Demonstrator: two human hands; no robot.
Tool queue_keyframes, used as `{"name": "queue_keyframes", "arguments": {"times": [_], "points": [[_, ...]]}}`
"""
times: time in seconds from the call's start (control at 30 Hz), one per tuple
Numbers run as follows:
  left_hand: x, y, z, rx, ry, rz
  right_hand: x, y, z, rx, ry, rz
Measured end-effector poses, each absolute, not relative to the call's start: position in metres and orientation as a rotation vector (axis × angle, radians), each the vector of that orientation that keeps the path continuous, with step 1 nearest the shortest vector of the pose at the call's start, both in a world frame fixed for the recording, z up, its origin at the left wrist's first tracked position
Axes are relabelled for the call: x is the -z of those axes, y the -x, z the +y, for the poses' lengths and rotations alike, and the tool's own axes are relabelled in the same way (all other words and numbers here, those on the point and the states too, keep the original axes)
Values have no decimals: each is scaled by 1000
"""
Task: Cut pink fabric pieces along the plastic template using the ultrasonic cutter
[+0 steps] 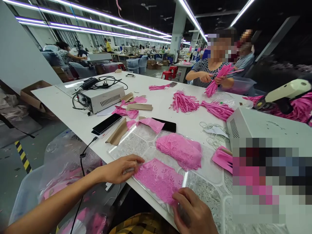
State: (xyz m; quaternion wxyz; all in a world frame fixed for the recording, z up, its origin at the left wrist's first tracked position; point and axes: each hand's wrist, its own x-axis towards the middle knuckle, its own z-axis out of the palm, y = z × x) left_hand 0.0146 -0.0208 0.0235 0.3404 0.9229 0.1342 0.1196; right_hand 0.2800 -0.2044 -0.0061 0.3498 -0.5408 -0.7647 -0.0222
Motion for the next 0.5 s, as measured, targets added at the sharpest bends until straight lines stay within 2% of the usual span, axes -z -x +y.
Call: {"name": "queue_keyframes", "arguments": {"times": [0.5], "points": [[3,-2,-27,-557,-2757,253,21,-286,-199,76,1363,-2054]]}}
